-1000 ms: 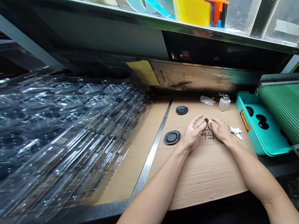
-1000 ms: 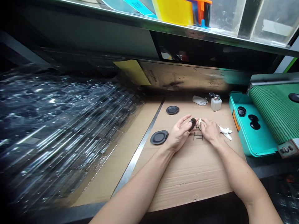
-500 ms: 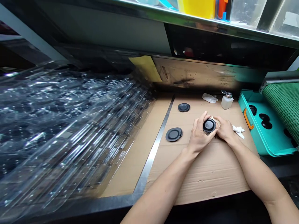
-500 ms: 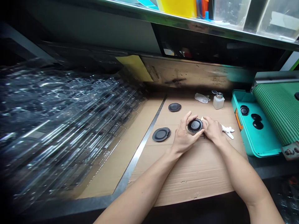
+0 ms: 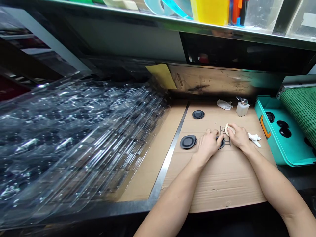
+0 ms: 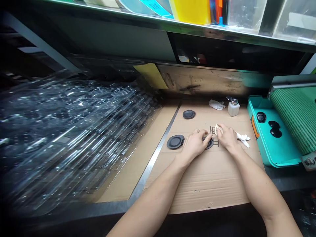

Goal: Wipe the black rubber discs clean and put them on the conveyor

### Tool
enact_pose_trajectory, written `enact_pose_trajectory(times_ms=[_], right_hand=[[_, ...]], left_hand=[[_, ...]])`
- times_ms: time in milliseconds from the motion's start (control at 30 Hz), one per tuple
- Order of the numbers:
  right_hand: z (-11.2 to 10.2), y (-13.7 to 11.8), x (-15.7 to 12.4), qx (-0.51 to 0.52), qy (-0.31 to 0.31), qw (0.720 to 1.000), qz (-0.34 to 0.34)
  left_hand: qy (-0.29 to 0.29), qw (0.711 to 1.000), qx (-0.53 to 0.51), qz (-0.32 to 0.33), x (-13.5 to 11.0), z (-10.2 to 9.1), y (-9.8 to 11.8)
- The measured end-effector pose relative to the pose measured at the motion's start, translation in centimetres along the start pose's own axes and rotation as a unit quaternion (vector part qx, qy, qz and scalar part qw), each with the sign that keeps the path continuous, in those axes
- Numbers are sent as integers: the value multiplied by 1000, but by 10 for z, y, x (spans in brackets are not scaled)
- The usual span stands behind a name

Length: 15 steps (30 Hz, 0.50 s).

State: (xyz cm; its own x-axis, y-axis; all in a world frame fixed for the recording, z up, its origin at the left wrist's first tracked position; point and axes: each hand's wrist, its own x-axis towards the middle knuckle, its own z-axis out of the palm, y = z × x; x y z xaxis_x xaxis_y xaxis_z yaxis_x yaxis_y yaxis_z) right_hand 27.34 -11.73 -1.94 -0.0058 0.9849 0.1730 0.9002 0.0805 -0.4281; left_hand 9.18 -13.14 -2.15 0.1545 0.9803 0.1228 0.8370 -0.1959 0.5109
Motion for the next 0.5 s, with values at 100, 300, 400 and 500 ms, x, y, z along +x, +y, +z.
enact_pose_trajectory(times_ms=[100, 300, 400, 500], right_hand=[[0, 1, 0, -4, -1, 1000, 7], [2, 2, -1, 1, -6, 1000, 8], [3, 1, -1, 2, -5, 1000, 6], [3, 1, -1, 5, -14, 1000, 3]], left_hand=[[-21, 1000, -2, 10, -6, -6, -1], [-104, 990, -30, 95, -18, -19, 2], [-55, 991, -29, 119, 9, -38, -11], [4, 995, -12, 103, 63, -66, -39]])
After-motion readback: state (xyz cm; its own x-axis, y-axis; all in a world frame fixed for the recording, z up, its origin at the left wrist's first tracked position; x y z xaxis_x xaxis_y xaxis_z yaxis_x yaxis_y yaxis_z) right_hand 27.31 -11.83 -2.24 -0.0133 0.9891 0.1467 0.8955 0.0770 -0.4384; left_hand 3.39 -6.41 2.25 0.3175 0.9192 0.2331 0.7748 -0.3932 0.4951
